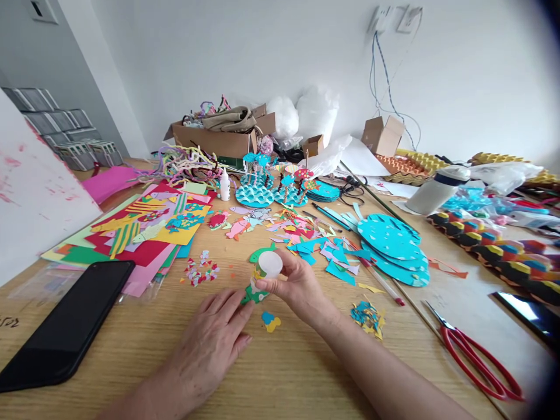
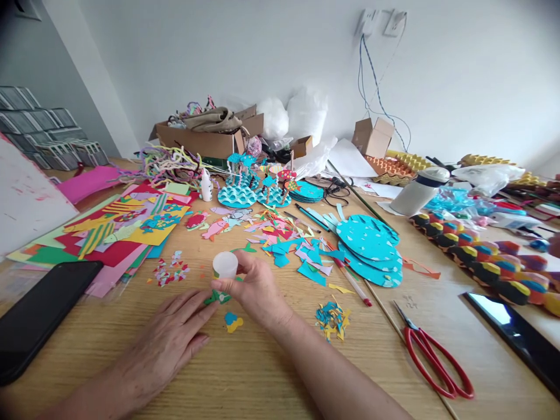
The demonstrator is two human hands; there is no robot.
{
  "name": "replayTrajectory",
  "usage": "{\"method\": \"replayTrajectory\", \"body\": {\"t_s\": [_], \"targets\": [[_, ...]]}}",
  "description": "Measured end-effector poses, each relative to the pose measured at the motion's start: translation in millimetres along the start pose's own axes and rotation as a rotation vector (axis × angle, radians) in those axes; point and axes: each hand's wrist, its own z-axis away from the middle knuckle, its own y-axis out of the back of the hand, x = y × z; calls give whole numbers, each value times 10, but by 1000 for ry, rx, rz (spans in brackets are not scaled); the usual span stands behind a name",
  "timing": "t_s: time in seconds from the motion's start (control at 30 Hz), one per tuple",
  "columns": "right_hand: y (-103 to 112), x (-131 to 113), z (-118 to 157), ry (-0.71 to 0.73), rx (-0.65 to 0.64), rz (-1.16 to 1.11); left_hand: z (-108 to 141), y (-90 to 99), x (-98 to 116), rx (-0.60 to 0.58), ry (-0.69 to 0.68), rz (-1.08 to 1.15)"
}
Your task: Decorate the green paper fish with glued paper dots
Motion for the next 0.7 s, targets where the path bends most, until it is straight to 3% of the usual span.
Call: {"method": "replayTrajectory", "body": {"t_s": [0.13, 0.7], "targets": [[-12, 21, -10, -21, 12, -94, -8, 2, 0, -4, -9, -14], [-38, 81, -6, 64, 33, 106, 0, -23, 5, 5, -11, -56]]}}
